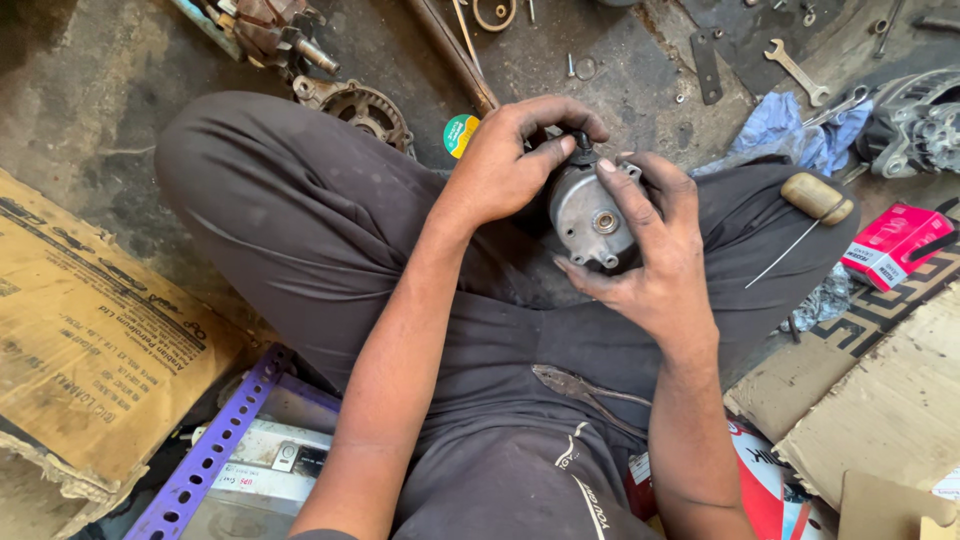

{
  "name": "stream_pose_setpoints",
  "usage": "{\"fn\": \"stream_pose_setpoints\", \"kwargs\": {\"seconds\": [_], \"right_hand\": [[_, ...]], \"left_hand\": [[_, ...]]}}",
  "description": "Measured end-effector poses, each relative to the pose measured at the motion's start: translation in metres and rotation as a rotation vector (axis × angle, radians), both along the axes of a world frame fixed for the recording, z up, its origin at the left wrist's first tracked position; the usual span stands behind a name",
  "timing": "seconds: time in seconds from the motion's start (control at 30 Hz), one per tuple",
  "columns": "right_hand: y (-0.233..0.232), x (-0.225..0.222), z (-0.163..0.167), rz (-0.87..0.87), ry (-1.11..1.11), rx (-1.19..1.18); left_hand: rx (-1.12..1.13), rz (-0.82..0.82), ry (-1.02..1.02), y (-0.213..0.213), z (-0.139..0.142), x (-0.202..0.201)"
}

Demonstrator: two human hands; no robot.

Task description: The person sits on the floor and assembles a mechanical part by hand, using a wooden mallet to tap components into place. The person repeatedly aligns and secures the parts, occasionally adjusting the assembly with both hands.

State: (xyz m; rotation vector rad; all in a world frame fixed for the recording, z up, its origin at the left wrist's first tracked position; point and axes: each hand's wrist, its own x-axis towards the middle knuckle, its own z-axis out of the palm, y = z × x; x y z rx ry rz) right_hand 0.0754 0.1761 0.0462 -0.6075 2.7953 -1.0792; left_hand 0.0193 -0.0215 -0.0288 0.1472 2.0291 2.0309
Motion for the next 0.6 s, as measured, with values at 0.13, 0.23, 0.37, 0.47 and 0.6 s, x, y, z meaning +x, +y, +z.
{"fn": "stream_pose_setpoints", "kwargs": {"seconds": [0.13,0.23,0.37,0.47,0.6], "right_hand": [[0.0005,-0.0033,0.0046,0.044,-0.003,-0.038],[-0.0008,-0.0056,0.0075,0.063,-0.014,-0.036],[-0.0018,-0.0071,0.0086,0.081,-0.011,-0.02],[-0.0013,-0.0062,0.0061,0.078,-0.01,-0.042],[0.0006,-0.0037,0.0004,0.048,0.002,-0.03]], "left_hand": [[0.013,0.005,0.03,0.0011,-0.0004,0.0009],[0.005,0.003,0.023,0.0011,0.0,0.0011],[-0.002,0.004,0.023,0.0005,0.001,0.0008],[0.003,0.004,0.019,0.0001,0.0015,0.0007],[-0.014,0.013,0.011,0.0003,0.0014,0.0008]]}}
